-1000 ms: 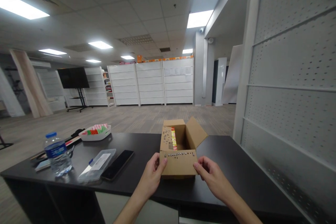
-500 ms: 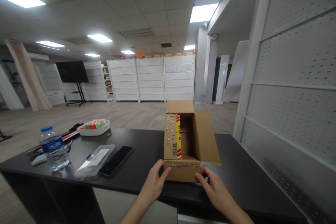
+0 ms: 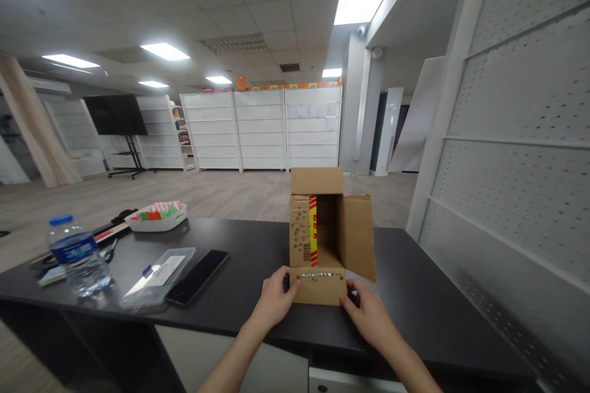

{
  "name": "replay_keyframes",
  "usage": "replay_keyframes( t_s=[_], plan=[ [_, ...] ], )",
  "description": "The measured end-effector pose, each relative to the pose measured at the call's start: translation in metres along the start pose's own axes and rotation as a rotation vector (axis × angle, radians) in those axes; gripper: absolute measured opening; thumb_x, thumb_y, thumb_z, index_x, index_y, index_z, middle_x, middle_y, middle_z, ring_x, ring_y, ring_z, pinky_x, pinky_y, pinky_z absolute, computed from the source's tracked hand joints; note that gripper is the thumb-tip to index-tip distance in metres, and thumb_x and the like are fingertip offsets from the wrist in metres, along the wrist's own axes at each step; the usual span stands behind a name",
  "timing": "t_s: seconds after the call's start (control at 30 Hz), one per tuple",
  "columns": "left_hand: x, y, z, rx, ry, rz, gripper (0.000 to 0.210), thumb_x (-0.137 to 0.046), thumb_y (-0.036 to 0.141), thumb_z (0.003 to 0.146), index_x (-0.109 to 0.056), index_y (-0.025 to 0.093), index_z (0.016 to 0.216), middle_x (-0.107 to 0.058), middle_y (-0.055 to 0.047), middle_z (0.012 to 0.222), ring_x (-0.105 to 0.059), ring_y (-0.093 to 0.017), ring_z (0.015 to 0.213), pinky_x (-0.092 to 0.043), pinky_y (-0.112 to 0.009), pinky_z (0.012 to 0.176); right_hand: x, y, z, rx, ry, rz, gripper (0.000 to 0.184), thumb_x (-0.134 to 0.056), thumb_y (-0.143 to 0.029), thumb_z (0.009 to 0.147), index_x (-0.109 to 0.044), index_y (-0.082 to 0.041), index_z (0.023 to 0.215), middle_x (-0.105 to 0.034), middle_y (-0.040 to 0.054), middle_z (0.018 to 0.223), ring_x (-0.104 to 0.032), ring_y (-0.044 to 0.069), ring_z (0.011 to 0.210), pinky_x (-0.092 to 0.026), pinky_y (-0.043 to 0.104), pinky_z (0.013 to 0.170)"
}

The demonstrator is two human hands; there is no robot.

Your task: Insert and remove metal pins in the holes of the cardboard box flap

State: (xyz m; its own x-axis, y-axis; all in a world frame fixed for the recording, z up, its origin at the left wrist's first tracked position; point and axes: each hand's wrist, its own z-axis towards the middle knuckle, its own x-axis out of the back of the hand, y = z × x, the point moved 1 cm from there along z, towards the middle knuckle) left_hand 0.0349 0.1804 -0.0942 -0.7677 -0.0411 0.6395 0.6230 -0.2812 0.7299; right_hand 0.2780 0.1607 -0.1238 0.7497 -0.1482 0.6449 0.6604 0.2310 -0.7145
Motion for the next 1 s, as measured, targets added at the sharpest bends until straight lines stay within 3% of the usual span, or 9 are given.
replay_keyframes(
  t_s=[0.2,0.6,1.0],
  plan=[
    [-0.001,0.0,-0.002,-0.01,0.028,0.074,0.027,-0.054,0.02,0.077,-0.064,0.022,0.102,-0.071,-0.004,0.103,-0.063,-0.02,0.101,-0.042,-0.033,0.094,0.0,-0.001,-0.001,-0.02,-0.018,-0.023,0.028,-0.045,-0.034,0.082,-0.059,-0.024,0.104,-0.068,0.0035,0.105,-0.061,0.023,0.1,-0.043,0.034,0.084],
    [-0.01,-0.002,0.017,0.072,0.097,0.126,0.027,-0.053,0.025,0.084,-0.06,0.024,0.109,-0.071,-0.001,0.094,-0.063,-0.017,0.091,-0.041,-0.033,0.09,-0.01,-0.002,0.017,-0.103,0.081,-0.088,0.023,-0.042,-0.026,0.086,-0.056,-0.026,0.105,-0.069,-0.0004,0.093,-0.064,0.017,0.08,-0.04,0.027,0.07],
    [-0.013,-0.003,0.016,0.14,0.122,0.284,0.029,-0.045,0.038,0.09,-0.061,0.023,0.11,-0.066,-0.003,0.09,-0.059,-0.021,0.095,-0.034,-0.034,0.086,-0.012,-0.005,0.017,-0.107,0.103,-0.208,0.031,-0.039,-0.035,0.091,-0.062,-0.021,0.107,-0.069,0.0065,0.101,-0.065,0.024,0.093,-0.042,0.034,0.079]
  ],
)
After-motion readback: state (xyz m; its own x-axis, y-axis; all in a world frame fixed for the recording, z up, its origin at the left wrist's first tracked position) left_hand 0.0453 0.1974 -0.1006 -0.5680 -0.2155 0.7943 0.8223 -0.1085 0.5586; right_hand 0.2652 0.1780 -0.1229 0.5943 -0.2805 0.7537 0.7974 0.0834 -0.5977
